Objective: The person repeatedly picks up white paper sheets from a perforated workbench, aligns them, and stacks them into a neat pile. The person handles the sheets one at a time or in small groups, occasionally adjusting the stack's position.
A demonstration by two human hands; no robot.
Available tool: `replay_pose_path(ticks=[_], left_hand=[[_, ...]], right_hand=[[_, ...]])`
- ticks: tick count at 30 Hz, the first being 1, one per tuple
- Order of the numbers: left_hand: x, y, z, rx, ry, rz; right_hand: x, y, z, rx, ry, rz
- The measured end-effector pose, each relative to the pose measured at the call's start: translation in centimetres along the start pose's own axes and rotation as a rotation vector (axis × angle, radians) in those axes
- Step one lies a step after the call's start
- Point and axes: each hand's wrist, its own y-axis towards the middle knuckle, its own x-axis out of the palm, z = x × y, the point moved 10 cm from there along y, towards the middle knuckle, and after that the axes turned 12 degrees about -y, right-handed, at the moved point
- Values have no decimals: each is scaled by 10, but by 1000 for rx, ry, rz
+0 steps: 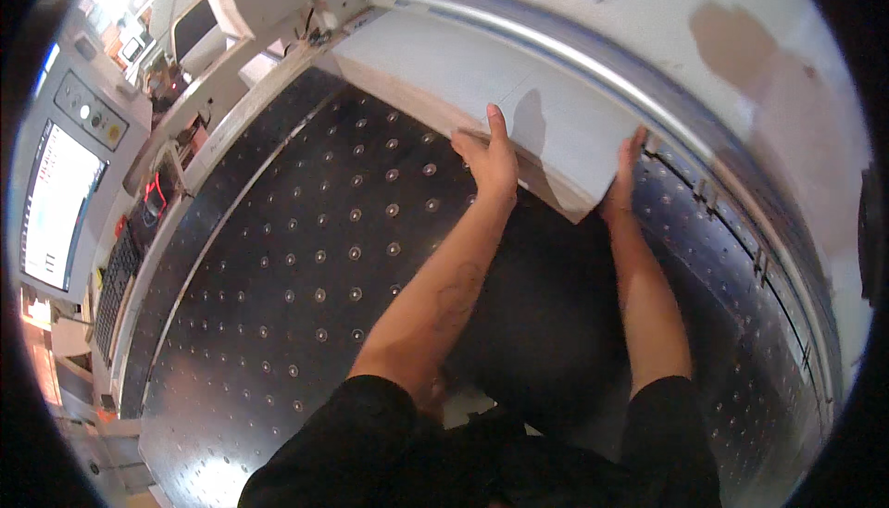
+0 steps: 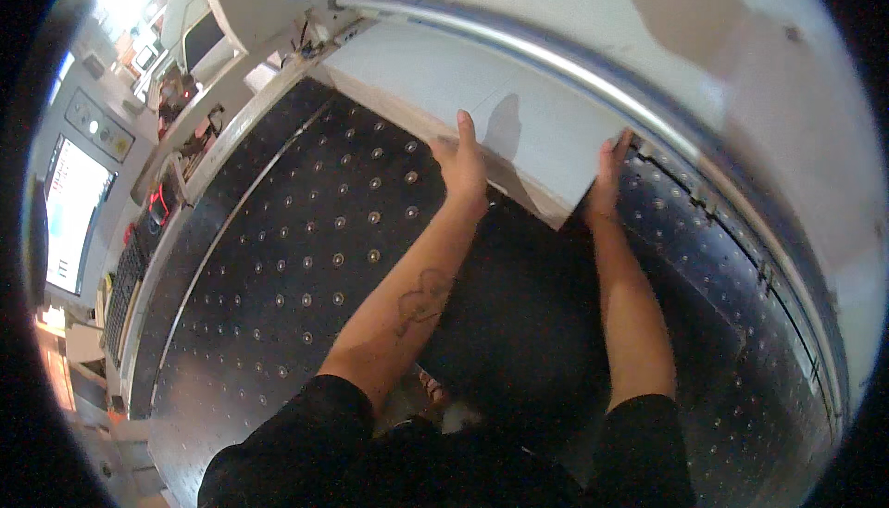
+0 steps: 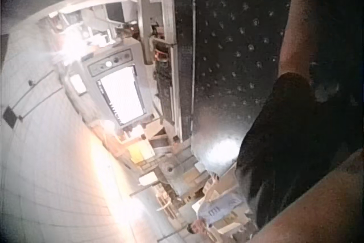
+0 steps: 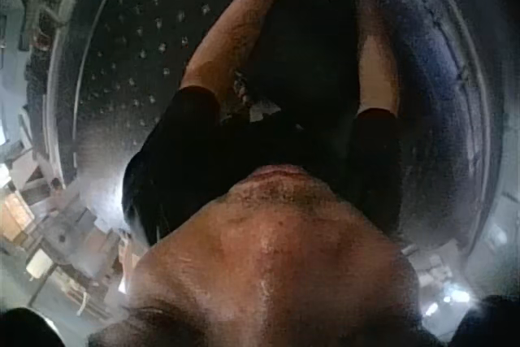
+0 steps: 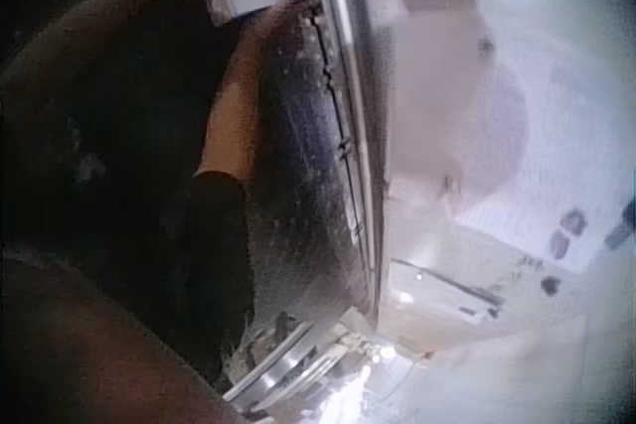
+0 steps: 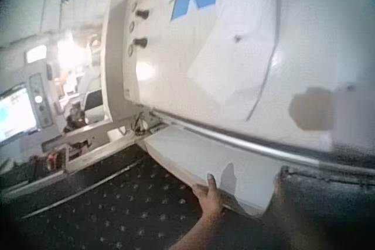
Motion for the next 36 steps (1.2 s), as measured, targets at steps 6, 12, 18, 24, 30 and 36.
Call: replay_pose_path(ticks=[6,12,18,24,30,36], left_hand=[[19,-5,-21,-41,221,360],[18,-3,-23,19,93,367],[22,1,-28,57,-11,335],[15,-3,-20,109,164,392],[17,-4,-23,85,176,380],[16,-4,-13,-1,374,220]], right_hand=[[-28,12,26,6,-29,-30],[-29,59,74,160,306,47],[-29,83,111,208,267,-39],[-28,99,128,184,320,-62],[-32,75,74,123,119,31],[20,-33,-37,-81,61,-116]])
